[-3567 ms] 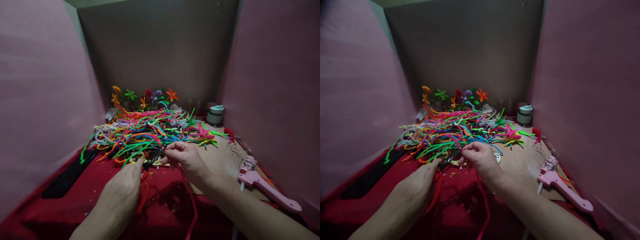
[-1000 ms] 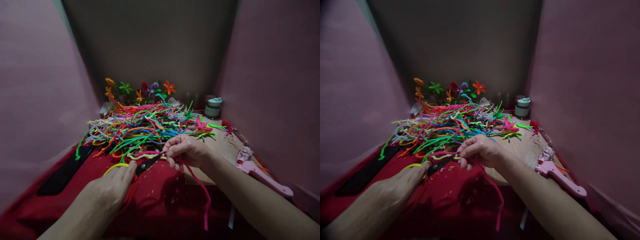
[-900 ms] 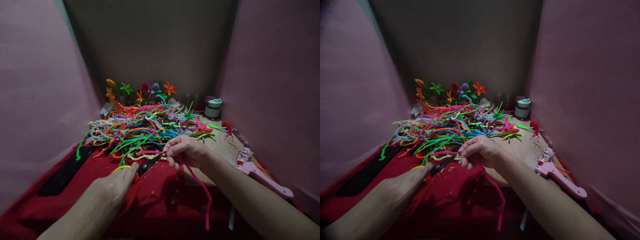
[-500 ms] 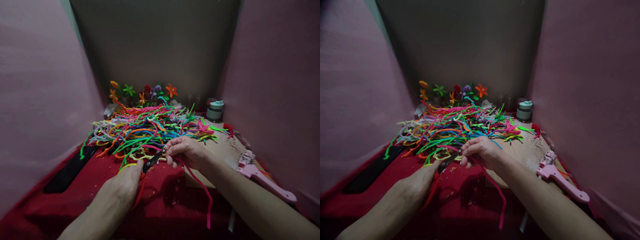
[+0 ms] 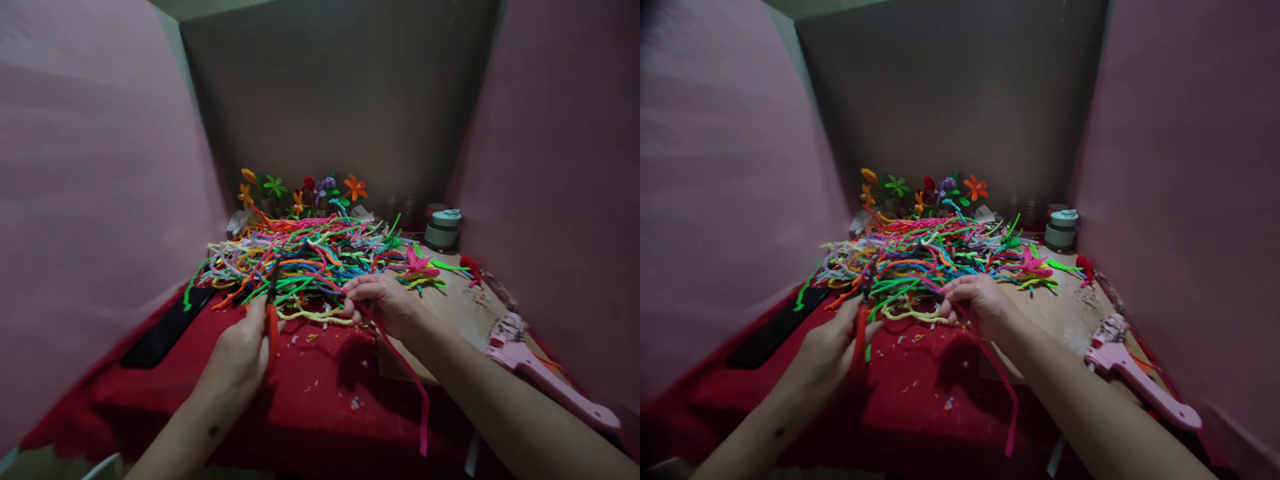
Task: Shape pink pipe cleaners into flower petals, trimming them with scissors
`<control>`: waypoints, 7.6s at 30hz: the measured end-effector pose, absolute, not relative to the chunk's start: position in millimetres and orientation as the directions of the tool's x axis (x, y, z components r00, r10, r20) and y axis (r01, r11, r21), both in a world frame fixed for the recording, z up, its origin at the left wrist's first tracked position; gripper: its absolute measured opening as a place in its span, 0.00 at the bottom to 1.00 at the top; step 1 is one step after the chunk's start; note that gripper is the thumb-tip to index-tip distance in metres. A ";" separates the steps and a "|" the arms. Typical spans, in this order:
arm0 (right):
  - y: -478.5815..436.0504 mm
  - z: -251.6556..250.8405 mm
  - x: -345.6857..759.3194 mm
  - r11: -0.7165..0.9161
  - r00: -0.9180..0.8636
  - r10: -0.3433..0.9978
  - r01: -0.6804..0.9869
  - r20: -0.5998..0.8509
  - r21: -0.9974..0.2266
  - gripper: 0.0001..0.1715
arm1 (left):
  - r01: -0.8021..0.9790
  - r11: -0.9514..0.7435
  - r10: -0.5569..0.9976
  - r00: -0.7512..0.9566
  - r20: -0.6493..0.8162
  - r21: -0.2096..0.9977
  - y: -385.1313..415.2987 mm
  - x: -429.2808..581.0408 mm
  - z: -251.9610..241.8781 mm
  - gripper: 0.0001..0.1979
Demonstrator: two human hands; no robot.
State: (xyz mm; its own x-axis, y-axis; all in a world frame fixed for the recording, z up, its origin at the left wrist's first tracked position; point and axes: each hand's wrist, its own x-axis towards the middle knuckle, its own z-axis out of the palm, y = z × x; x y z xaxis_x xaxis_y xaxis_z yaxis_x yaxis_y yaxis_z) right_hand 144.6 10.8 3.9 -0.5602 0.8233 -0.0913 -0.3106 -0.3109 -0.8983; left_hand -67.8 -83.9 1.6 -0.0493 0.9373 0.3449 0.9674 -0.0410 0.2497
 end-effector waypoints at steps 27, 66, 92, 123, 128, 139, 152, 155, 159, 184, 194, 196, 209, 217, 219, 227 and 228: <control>35.6 -0.8 154.7 -0.348 -0.337 0.933 -0.772 -0.122 -0.532 0.08 | 0.963 0.080 0.947 -0.153 0.281 0.256 -30.9 -149.3 -3.9 0.18; 34.7 -6.1 153.2 -0.405 -0.419 0.907 -0.831 -0.050 -0.381 0.09 | -0.715 -0.330 0.922 -0.384 0.048 0.616 -45.3 -18.6 -3.2 0.04; 19.5 4.5 151.7 -0.309 -0.503 0.846 -0.733 0.178 -0.606 0.10 | -0.507 -0.164 0.986 -0.093 0.136 0.846 -15.7 -3.9 38.1 0.08; 18.2 1.0 140.6 -0.005 -0.425 0.901 -0.199 0.082 -0.980 0.10 | -0.345 -0.308 0.946 -0.209 0.247 0.887 28.0 19.2 49.3 0.14; 18.8 4.7 144.7 -0.200 -0.603 0.795 -0.174 -0.056 -0.964 0.13 | -0.291 -0.325 0.931 -0.264 0.251 0.900 25.9 18.8 52.5 0.10; 22.0 -3.6 143.6 -0.415 -0.698 0.713 -0.353 -0.060 -0.838 0.07 | -0.335 -0.356 0.905 -0.358 0.232 0.873 30.2 21.0 50.9 0.14; 29.7 -11.7 152.9 -0.278 -0.530 0.847 -0.373 -0.043 -0.885 0.10 | -0.505 -0.516 0.856 -0.313 0.411 0.692 44.1 3.8 41.5 0.08; 32.1 -6.6 155.5 -0.237 -0.436 0.900 -0.545 0.030 -0.804 0.08 | -0.481 -0.518 0.850 -0.382 0.362 0.708 51.0 -5.3 34.1 0.10; 30.2 -1.9 156.1 -0.214 -0.404 0.912 -0.609 0.066 -0.764 0.08 | -0.373 -0.134 0.991 -0.052 0.124 0.918 45.6 -0.8 23.6 0.12; 30.8 -21.4 153.4 -0.525 -0.626 0.772 -0.532 -0.109 -0.664 0.03 | -0.290 0.026 0.997 0.073 -0.005 0.957 23.8 28.7 6.9 0.10; 26.2 -18.5 151.4 -0.223 -0.517 0.856 -0.368 0.000 -0.903 0.17 | -0.221 -0.174 0.984 -0.085 0.159 0.960 28.3 26.6 2.1 0.10; 26.9 -18.1 150.9 -0.186 -0.507 0.861 -0.375 0.033 -0.908 0.17 | -0.205 -0.187 0.981 -0.088 0.172 0.961 28.4 26.0 2.7 0.11; 21.3 -15.3 149.0 -0.063 -0.368 0.930 -0.125 -0.013 -0.990 0.14 | -0.108 -0.137 0.988 -0.092 0.127 0.985 31.4 20.7 2.1 0.15; 25.6 -14.6 153.1 -0.077 -0.391 0.917 -0.374 0.082 -0.924 0.11 | -0.231 -0.069 0.997 0.023 0.077 0.970 29.4 24.0 2.7 0.15; 27.5 -16.3 153.7 -0.124 -0.405 0.913 -0.394 0.051 -0.911 0.10 | -0.237 -0.052 0.998 0.027 0.060 0.970 28.1 25.8 1.8 0.13; 32.0 -21.0 152.6 -0.296 -0.441 0.895 -0.470 -0.069 -0.831 0.09 | -0.248 -0.055 0.997 0.042 0.067 0.967 27.4 28.3 1.7 0.12; 32.0 -21.7 152.2 -0.291 -0.438 0.897 -0.477 -0.063 -0.829 0.09 | -0.245 -0.058 0.996 0.048 0.072 0.968 27.9 27.9 1.4 0.12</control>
State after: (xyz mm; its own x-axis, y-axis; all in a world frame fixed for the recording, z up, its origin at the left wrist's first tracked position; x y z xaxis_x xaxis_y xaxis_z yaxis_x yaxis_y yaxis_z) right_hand 152.2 32.0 -21.7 -0.4381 0.8967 -0.0633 -0.4766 -0.2914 -0.8294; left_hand 27.9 27.9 1.4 0.0477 0.9963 0.0717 -0.2450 -0.0579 0.9678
